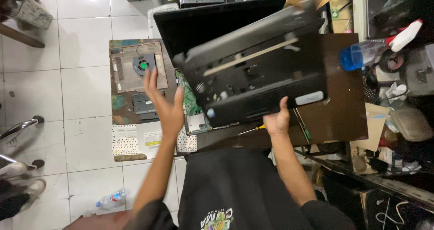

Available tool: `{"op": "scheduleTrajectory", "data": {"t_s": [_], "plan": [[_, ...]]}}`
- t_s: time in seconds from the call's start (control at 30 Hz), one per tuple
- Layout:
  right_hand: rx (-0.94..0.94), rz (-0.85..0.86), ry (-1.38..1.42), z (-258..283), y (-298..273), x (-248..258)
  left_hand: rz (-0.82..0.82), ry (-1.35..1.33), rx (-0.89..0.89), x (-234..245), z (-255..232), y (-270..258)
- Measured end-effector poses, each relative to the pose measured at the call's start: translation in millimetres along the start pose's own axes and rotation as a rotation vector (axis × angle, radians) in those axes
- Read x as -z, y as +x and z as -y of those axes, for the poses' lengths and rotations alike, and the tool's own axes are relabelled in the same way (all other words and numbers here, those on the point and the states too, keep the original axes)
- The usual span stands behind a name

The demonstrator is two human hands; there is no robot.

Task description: The person uses a screwdriver to remove screws from the motherboard area of a disassembled laptop. They then pick up the laptop's bottom casing, align it with the main body, and place it back on top to reassemble the device.

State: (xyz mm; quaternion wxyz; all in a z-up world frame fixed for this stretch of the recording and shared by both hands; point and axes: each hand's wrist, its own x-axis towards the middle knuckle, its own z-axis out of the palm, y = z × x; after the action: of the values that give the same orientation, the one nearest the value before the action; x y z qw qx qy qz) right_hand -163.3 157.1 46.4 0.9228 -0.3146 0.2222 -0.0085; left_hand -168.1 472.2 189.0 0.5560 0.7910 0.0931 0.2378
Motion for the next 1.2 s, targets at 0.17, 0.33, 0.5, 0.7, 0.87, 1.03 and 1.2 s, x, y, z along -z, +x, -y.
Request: {"op": "scheduleTrajectory", "data": {"t_s": [0.17, 0.33, 0.5, 0.7, 0.87, 1.03, 1.2], "plan": [[0.02, -0.025, 0.084, 8, 0, -34, 0.123, -0.354, 0.482, -27, 60, -70], [-0.088, -0.088, 0.107, -29, -20, -53, 0.175, -0.378, 0.651, -47, 117, -65], [-0.187, 0.151, 0.001, -63, -42, -20, -0.067, -0.36, 0.605, -41, 218, -77], [-0.158, 0.633, -0.099, -12, -19, 72, -0.066, -0.418, 0.662, -17, 226, -77], [0.014, 0.318, -0.563, 44, 13, 46, -0.029, -0.285, 0.552, -25, 256, -95], [0.277, 0.254, -1.043, 24, 41, 36, 0.006, -0.227, 0.54, -44, 289, -113], [0.526, 0.15, -1.389, 8, 68, 63, 0.01, -0.192, 0.637, -39, 250, -115]]}}
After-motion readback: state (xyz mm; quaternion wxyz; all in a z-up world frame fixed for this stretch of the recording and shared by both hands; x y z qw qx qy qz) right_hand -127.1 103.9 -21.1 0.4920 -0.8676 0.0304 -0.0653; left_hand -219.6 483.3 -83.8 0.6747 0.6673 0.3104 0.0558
